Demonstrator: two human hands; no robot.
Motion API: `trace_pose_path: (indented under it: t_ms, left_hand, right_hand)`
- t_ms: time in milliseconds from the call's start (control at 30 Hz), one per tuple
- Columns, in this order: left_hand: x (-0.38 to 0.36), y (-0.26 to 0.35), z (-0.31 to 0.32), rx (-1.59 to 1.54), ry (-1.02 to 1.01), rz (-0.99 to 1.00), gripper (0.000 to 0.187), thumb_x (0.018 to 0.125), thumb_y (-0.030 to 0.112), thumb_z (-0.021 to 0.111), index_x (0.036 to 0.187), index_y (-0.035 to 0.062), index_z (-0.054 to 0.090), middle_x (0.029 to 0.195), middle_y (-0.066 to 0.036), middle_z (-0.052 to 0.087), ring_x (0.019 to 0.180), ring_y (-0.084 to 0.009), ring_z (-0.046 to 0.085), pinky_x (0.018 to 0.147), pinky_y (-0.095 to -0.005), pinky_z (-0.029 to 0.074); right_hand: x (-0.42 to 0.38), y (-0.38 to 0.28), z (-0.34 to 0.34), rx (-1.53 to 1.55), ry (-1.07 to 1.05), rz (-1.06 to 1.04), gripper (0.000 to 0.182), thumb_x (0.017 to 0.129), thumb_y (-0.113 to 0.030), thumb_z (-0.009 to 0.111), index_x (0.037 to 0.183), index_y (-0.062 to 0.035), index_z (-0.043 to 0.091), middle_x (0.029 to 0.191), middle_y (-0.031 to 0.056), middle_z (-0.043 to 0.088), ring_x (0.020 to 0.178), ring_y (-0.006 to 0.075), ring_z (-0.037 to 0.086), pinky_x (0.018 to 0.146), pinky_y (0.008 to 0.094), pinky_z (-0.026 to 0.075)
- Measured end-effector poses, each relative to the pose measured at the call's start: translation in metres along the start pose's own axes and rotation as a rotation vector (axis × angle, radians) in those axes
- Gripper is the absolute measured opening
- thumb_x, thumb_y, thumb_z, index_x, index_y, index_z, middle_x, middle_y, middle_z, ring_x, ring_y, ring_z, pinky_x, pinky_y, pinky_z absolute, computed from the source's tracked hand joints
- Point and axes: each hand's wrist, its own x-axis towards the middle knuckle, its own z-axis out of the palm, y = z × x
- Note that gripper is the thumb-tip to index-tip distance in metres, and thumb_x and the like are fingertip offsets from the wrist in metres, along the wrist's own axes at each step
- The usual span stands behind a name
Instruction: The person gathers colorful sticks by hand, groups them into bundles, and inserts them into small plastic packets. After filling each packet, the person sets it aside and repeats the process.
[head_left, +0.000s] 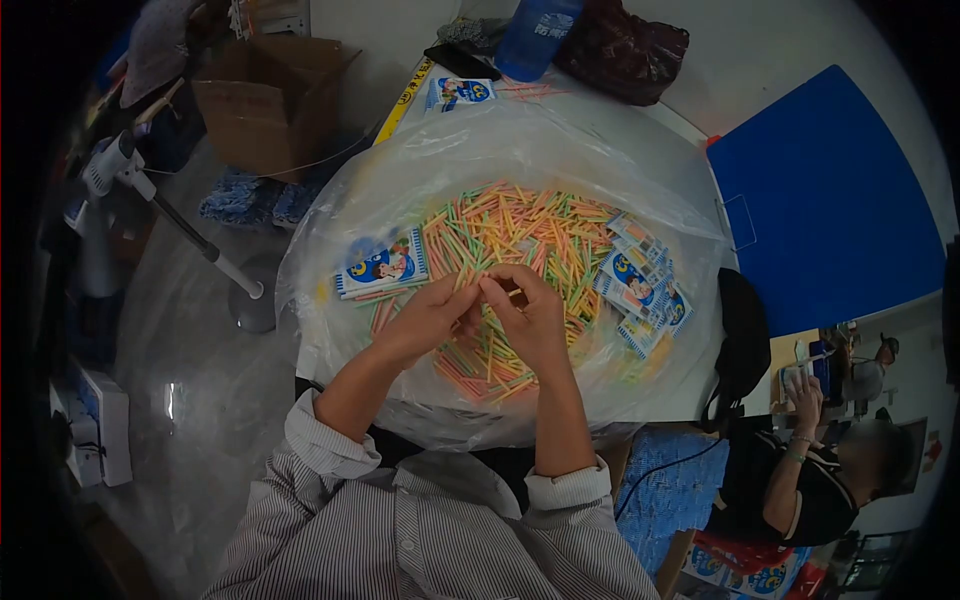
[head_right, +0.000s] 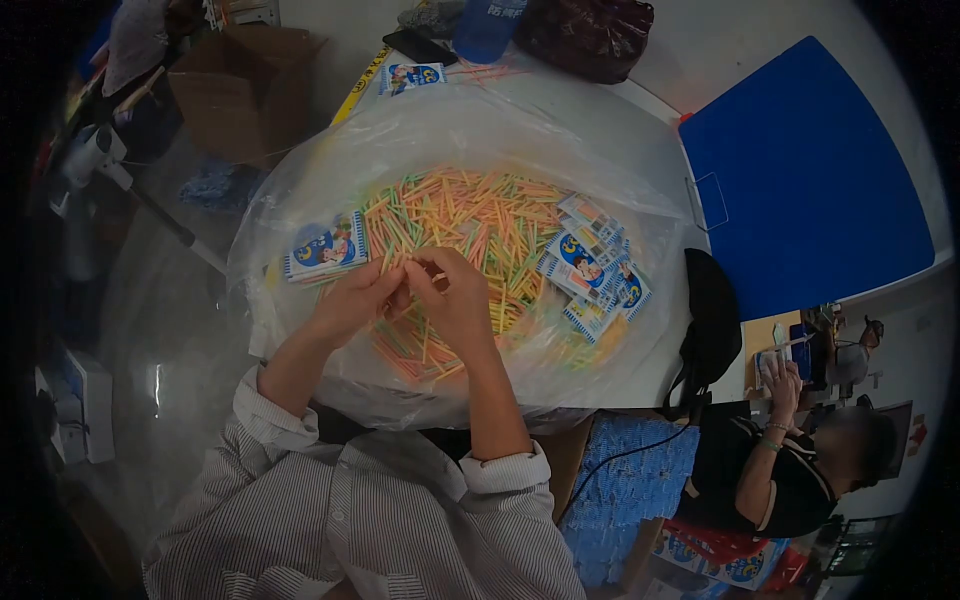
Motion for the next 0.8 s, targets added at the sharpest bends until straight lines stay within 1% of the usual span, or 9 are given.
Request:
trace_pose_path:
  t_ms: [133,233,333,400,467,533,633,700,800]
  left_hand:
    - [0.004,-0.001,0.001,0.064,0.050,0.023,0.021,0.089,0.025,0.039,0.082,0.0066,0.046,0.064,0.000,0.047,0.055,-0.0065,0.044,0.049,-0.0208,0.036]
    - [0.003,-0.001,0.004,0.104,0.069,0.043,0.023,0.089,0.025,0.038,0.080,0.0054,0.045,0.064,0.000,0.046,0.053,-0.0064,0.042,0.048,-0.0207,0.036]
    - [0.003,0.008,-0.002,0.112,0.072,0.056,0.025,0.089,0.025,0.038,0.080,0.0038,0.045,0.064,-0.001,0.047,0.054,-0.0068,0.043,0.049,-0.0209,0.036]
    - [0.006,0.007,-0.005,0.088,0.083,0.042,0.025,0.090,0.025,0.038,0.079,0.0029,0.046,0.065,-0.002,0.047,0.056,-0.0073,0.045,0.050,-0.0213,0.038]
    - [0.016,0.008,-0.001,-0.026,0.216,0.123,0.026,0.090,0.024,0.037,0.080,0.0022,0.046,0.069,-0.003,0.048,0.061,-0.0090,0.048,0.058,-0.0217,0.042]
    - [0.015,0.017,0.009,-0.113,0.191,0.097,0.026,0.090,0.024,0.036,0.082,0.0020,0.047,0.071,-0.002,0.048,0.064,-0.0094,0.049,0.064,-0.0223,0.043]
    - [0.020,0.008,-0.002,-0.190,0.095,0.054,0.025,0.090,0.023,0.037,0.088,0.0016,0.049,0.075,-0.002,0.049,0.068,-0.0095,0.050,0.071,-0.0230,0.044]
    - [0.018,0.002,-0.015,-0.186,0.036,0.032,0.024,0.090,0.022,0.037,0.092,0.0016,0.049,0.076,-0.001,0.049,0.068,-0.0091,0.049,0.073,-0.0231,0.044]
    - [0.008,0.006,-0.033,-0.139,0.150,0.075,0.024,0.089,0.021,0.039,0.098,0.0016,0.049,0.076,-0.001,0.048,0.070,-0.0089,0.049,0.074,-0.0249,0.045]
  right_hand:
    - [0.003,0.001,0.000,-0.098,0.033,-0.033,0.007,0.077,-0.007,0.056,0.079,-0.0004,0.056,0.068,0.0036,0.057,0.057,0.0107,0.053,0.053,0.0230,0.043]
    - [0.005,0.011,0.001,-0.369,0.155,-0.105,0.009,0.075,-0.007,0.056,0.077,0.0016,0.053,0.069,0.0076,0.055,0.056,0.0154,0.055,0.052,0.0263,0.043]
    - [0.011,0.026,-0.012,-0.535,0.284,-0.064,0.008,0.079,-0.009,0.055,0.080,-0.0009,0.055,0.067,0.0014,0.055,0.054,0.0065,0.050,0.048,0.0201,0.040]
    - [0.008,0.011,-0.013,0.170,0.205,0.192,0.006,0.079,-0.008,0.055,0.082,-0.0023,0.055,0.068,0.0014,0.055,0.052,0.0055,0.048,0.046,0.0188,0.039]
    - [0.007,-0.006,-0.005,0.211,0.202,0.144,0.007,0.079,-0.007,0.055,0.082,-0.0016,0.055,0.066,0.0035,0.055,0.053,0.0074,0.050,0.047,0.0204,0.039]
    - [0.008,-0.007,0.004,0.250,0.205,0.095,0.008,0.078,-0.007,0.055,0.082,-0.0008,0.055,0.064,0.0056,0.054,0.053,0.0093,0.052,0.047,0.0220,0.040]
    - [0.014,0.002,0.008,0.058,0.175,-0.084,0.010,0.079,-0.005,0.055,0.088,-0.0011,0.056,0.073,0.0030,0.056,0.060,0.0066,0.052,0.050,0.0197,0.042]
    - [0.016,0.003,0.003,-0.292,0.113,-0.223,0.015,0.078,-0.004,0.055,0.093,-0.0010,0.056,0.079,0.0064,0.058,0.066,0.0120,0.056,0.056,0.0238,0.045]
    - [0.004,0.008,-0.013,-0.528,-0.017,-0.377,0.020,0.076,-0.004,0.056,0.096,-0.0023,0.056,0.089,0.0099,0.057,0.075,0.0201,0.057,0.064,0.0287,0.046]
